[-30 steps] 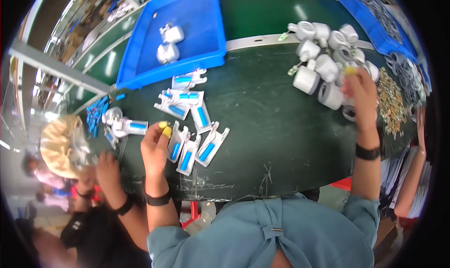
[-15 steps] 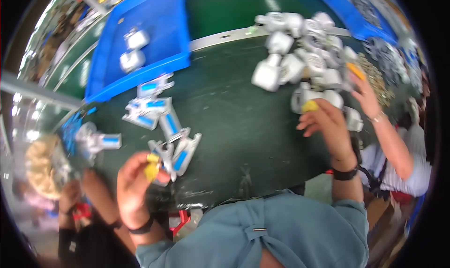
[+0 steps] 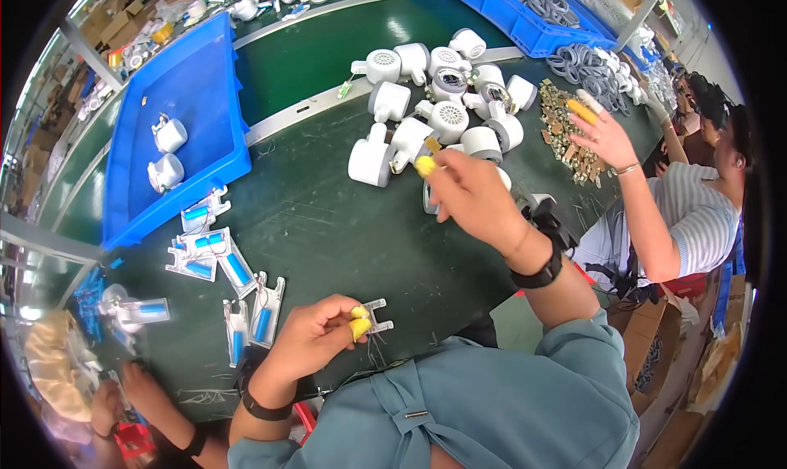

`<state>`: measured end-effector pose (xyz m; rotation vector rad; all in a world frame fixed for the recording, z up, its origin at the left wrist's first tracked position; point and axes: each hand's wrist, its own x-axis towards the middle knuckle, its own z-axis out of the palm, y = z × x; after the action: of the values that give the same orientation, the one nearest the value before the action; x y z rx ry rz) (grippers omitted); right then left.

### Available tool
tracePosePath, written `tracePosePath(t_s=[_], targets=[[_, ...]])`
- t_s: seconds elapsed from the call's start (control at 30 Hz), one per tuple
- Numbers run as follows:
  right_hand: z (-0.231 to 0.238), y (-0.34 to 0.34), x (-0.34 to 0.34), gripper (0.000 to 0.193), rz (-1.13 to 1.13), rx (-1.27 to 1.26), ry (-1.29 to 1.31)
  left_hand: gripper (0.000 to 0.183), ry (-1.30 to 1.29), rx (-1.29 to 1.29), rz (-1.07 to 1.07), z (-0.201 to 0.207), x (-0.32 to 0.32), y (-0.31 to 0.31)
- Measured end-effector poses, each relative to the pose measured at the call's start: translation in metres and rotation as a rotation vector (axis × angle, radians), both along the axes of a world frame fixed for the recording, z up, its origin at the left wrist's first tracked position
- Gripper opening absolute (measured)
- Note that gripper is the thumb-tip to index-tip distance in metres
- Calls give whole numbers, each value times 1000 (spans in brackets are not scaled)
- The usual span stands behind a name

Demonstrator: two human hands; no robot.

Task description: Assembling small electronic components and plastic housings on a production line.

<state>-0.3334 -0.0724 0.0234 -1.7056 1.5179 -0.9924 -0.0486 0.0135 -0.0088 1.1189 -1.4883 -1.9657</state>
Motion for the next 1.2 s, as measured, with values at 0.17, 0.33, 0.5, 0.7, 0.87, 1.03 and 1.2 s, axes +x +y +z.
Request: tracePosePath(t_s=[0.17,0.33,0.5,0.7,0.87,1.03,1.2], targets=[[-10,-37,23,25,72,-228,538,19,67,41,25,-8,1,0],[7,-28,41,22,149,397,-143,20,-5,-32,163,-10,6,-2],[-22,18,52,22,411,762,-842,20,-26,-194,261,-13,5,-8],[-33,33,78,22,458,704,-871,31,38,-276,282,-20,10,-9],[-45,29,67,22,225,391,-987,29,74,-237,292,-17,7,-9],[-43,46,61,20,367,505,-793,26,8,-192,294,-14,3,-9],[-45,57,72,21,504,618,-663,23,23,-332,384,-20,3,-6]])
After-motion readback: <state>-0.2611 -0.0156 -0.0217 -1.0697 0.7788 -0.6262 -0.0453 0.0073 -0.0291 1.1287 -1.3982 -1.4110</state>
